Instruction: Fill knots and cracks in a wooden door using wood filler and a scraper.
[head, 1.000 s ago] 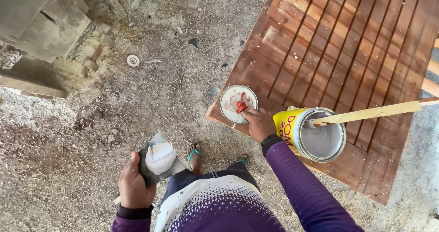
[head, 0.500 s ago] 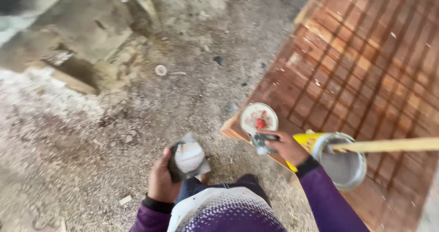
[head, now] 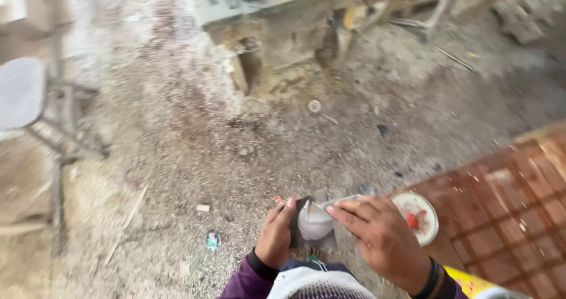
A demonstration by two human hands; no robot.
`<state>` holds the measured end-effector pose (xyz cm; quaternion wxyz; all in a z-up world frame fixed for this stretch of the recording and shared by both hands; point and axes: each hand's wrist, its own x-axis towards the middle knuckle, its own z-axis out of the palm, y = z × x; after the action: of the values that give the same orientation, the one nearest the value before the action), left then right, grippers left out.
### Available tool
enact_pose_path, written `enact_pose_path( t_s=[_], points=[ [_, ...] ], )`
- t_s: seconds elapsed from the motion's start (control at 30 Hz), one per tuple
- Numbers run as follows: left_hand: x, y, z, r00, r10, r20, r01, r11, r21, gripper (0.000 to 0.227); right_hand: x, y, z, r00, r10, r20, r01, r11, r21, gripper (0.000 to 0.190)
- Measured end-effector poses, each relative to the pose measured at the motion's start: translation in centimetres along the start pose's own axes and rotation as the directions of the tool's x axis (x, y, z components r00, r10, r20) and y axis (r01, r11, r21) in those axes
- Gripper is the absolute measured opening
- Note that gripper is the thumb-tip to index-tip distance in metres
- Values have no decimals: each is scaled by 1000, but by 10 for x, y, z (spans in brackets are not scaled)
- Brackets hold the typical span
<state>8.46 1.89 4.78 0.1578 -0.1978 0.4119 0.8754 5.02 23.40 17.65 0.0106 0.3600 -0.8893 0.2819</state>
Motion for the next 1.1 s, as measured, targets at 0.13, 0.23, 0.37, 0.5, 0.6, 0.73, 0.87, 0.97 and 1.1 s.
enact_pose_path(
  t_s=[0.13,0.23,0.37,0.5,0.6,0.73,0.87,0.97,1.1],
  points=[
    [-31,-22,-10,980,176,-96,-177,984,2,44,-9,-15,9,970,-226,89,232,971,-56,58],
    [-55,-30,-13,955,220,-201,-249,959,-132,41,-4,-22,5,905,-398,153,401,916,12,56],
    [-91,-26,-5,955,186,-233,-269,875,-404,38,1,-36,5,831,-528,172,526,848,60,52],
    [-115,-22,-5,959,175,-224,-270,804,-530,46,7,-59,9,786,-606,119,598,795,100,46],
    [-116,-19,-18,964,170,-203,-259,764,-591,51,6,-62,23,763,-645,48,637,762,120,40],
    [-130,-17,-32,968,180,-176,-251,704,-665,54,7,-65,57,728,-684,-49,675,702,228,34],
    [-144,3,-59,963,214,-164,-268,686,-676,57,27,-65,100,689,-705,-169,718,629,298,29],
    [-153,21,-90,969,191,-156,-245,681,-689,58,54,-75,112,711,-686,-152,697,660,281,30],
    [-162,42,-135,910,304,-281,-414,686,-598,57,86,-76,138,846,-527,-80,511,761,400,35]
  ],
)
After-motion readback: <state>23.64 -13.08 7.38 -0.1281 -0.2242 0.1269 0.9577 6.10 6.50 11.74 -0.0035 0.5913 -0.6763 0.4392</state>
